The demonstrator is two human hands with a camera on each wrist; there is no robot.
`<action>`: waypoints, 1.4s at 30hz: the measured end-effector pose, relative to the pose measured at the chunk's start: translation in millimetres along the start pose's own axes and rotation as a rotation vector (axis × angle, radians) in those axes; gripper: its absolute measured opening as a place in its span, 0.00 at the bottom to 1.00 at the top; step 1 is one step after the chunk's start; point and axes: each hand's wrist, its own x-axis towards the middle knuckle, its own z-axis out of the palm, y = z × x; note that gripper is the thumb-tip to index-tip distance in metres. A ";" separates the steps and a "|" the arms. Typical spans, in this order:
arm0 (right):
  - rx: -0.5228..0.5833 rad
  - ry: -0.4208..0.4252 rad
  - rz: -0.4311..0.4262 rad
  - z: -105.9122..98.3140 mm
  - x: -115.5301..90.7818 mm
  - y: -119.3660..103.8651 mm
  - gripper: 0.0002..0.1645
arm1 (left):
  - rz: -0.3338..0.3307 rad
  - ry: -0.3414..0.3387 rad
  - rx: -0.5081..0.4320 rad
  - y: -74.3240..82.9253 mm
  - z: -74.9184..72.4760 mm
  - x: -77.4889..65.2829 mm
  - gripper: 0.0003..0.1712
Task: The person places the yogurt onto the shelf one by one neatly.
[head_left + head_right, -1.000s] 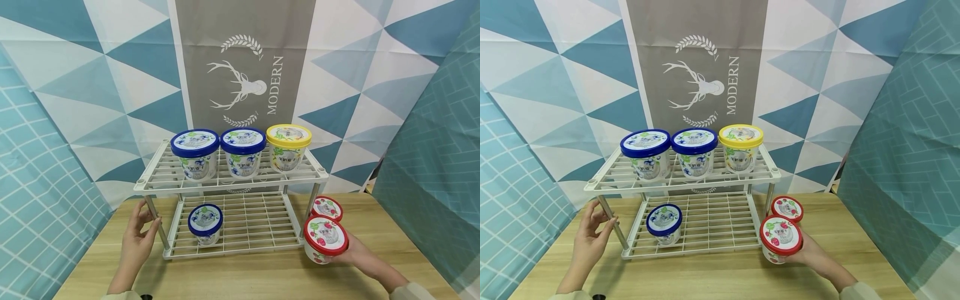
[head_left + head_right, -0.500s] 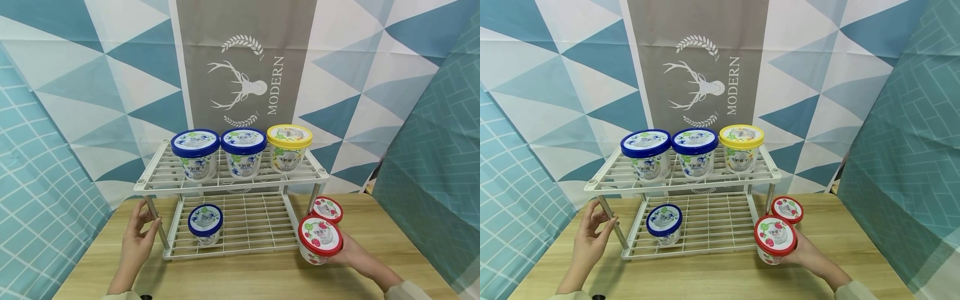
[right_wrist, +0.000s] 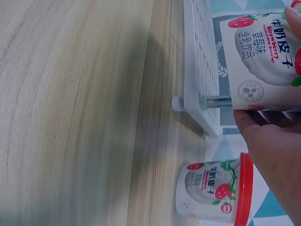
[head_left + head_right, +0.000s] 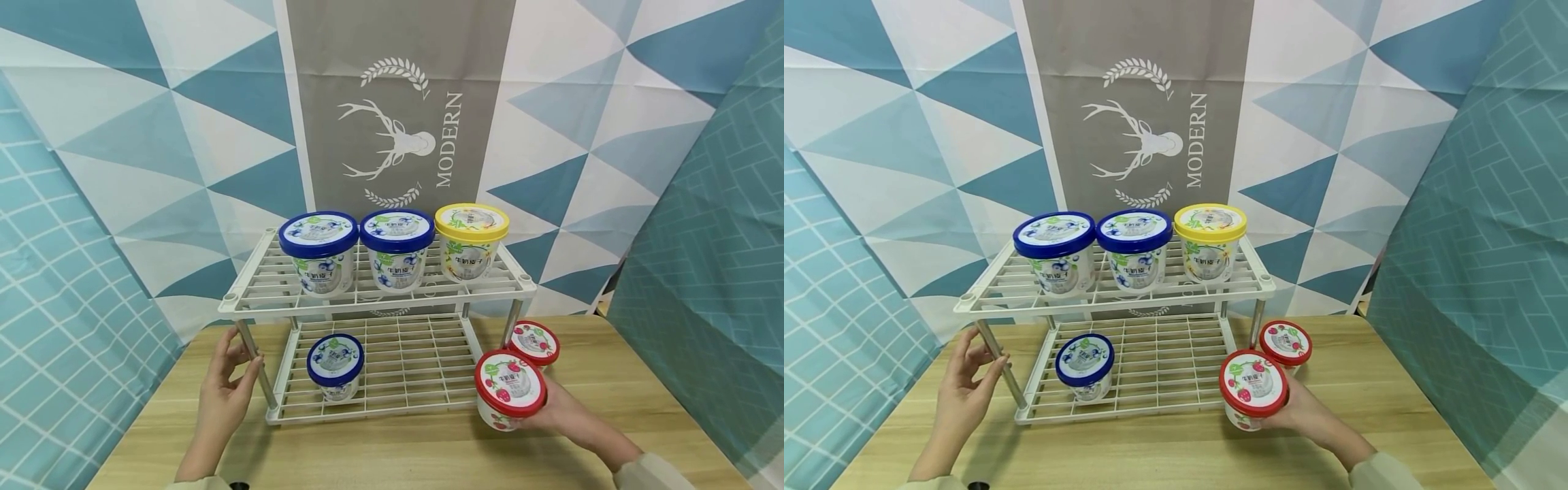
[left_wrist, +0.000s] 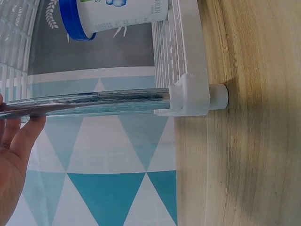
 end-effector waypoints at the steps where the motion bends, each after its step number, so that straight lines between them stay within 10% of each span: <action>1: 0.003 -0.007 -0.002 1.0 0.7 -0.8 0.56 | -0.001 0.000 0.004 -0.4 0.0 0.0 0.40; 42: 0.112 0.072 -0.013 43.2 31.4 -10.3 0.57 | 0.003 0.000 0.007 -4.2 0.4 -0.2 0.40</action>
